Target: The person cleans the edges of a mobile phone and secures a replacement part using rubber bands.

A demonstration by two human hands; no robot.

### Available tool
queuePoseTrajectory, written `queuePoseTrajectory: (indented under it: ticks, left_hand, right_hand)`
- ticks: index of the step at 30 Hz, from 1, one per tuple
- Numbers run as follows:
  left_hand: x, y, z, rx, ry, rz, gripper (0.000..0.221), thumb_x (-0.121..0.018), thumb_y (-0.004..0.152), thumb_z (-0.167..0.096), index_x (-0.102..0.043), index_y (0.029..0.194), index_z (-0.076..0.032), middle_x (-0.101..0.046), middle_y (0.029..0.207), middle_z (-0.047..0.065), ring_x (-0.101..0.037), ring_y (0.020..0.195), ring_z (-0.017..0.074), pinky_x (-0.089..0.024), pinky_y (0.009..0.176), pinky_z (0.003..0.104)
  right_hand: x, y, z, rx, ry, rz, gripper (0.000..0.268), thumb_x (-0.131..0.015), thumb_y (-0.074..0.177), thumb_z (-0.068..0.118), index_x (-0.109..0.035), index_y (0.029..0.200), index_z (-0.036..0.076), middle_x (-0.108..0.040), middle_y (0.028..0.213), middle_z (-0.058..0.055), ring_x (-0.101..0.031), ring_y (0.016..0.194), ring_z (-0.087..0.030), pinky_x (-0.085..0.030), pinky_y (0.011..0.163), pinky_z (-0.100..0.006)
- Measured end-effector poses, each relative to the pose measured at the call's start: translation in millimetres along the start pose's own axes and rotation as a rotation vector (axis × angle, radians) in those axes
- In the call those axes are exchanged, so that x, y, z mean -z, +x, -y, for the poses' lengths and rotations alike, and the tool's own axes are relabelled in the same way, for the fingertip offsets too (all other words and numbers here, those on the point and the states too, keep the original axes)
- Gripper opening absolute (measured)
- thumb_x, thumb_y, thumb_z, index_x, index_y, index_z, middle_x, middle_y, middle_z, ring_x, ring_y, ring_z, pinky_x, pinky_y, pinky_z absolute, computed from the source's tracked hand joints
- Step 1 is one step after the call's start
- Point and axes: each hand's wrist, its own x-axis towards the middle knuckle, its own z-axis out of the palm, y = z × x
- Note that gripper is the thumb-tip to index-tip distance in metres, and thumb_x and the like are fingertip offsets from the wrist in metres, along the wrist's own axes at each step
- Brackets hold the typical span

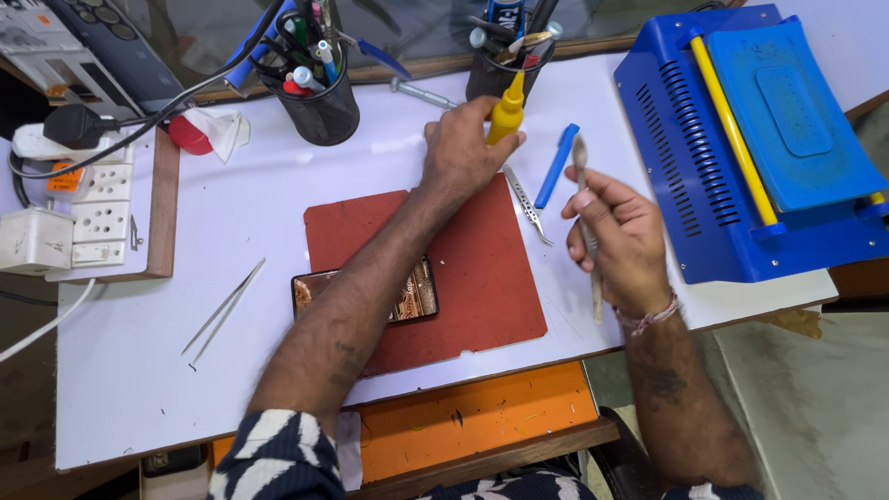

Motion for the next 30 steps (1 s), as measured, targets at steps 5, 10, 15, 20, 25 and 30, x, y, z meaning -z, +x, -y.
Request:
queuePoseTrajectory:
  ticks: [5,10,15,20,25,30]
  left_hand:
    - [23,-15,16,-0.381,-0.081,-0.193,0.044,-0.080,0.094,-0.024,-0.061,0.129,-0.005,-0.070,0.120,0.015,-0.070,0.114,0.0315,-0.057,0.100,0.045]
    - [104,-74,18,-0.455,0.189,-0.098,0.044,-0.076,0.095,-0.014,-0.059,0.135,-0.003,-0.059,0.126,0.018,-0.064,0.112,0.0383,-0.054,0.093,0.049]
    - [143,-93,16,-0.527,0.555,-0.062,0.055,-0.069,0.089,-0.007,-0.054,0.140,0.004,-0.059,0.120,0.017,-0.060,0.113,0.0350,-0.049,0.095,0.049]
    - [149,-98,19,-0.637,1.003,-0.100,0.042,-0.062,0.092,-0.007,-0.059,0.134,-0.001,-0.062,0.113,0.008,-0.062,0.112,0.0233,-0.050,0.095,0.041]
    - [151,-100,20,-0.681,1.060,-0.154,0.035,-0.064,0.094,-0.014,-0.062,0.127,-0.003,-0.062,0.106,0.006,-0.062,0.108,0.0217,-0.050,0.094,0.042]
    - [157,-103,19,-0.667,1.074,-0.149,0.032,-0.065,0.095,-0.015,-0.063,0.125,-0.004,-0.062,0.104,0.006,-0.062,0.106,0.0211,-0.050,0.094,0.044]
  right_hand:
    - [-7,-3,-5,-0.119,0.045,0.073,0.041,-0.061,0.100,0.016,-0.060,0.137,-0.003,-0.069,0.077,-0.008,-0.067,0.055,-0.011,-0.055,0.046,-0.024]
    - [-24,12,-26,-0.135,-0.162,0.193,0.040,-0.065,0.100,0.019,-0.065,0.134,-0.002,-0.070,0.070,-0.003,-0.059,0.052,-0.005,-0.043,0.042,-0.019]
    - [-49,17,-31,-0.145,-0.174,0.265,0.039,-0.066,0.098,0.020,-0.067,0.130,-0.002,-0.069,0.072,0.000,-0.064,0.059,-0.003,-0.048,0.048,-0.017]
    - [-64,17,-25,-0.216,-0.194,0.285,0.035,-0.065,0.098,0.020,-0.070,0.125,-0.002,-0.068,0.073,0.003,-0.060,0.057,-0.002,-0.045,0.046,-0.018]
    - [-68,16,-16,-0.248,-0.258,0.288,0.036,-0.063,0.099,0.025,-0.072,0.125,0.002,-0.064,0.064,0.001,-0.054,0.052,-0.002,-0.043,0.045,-0.018]
    - [-73,13,-10,-0.249,-0.303,0.272,0.036,-0.063,0.099,0.025,-0.071,0.125,0.002,-0.064,0.065,0.003,-0.057,0.054,-0.001,-0.044,0.046,-0.018]
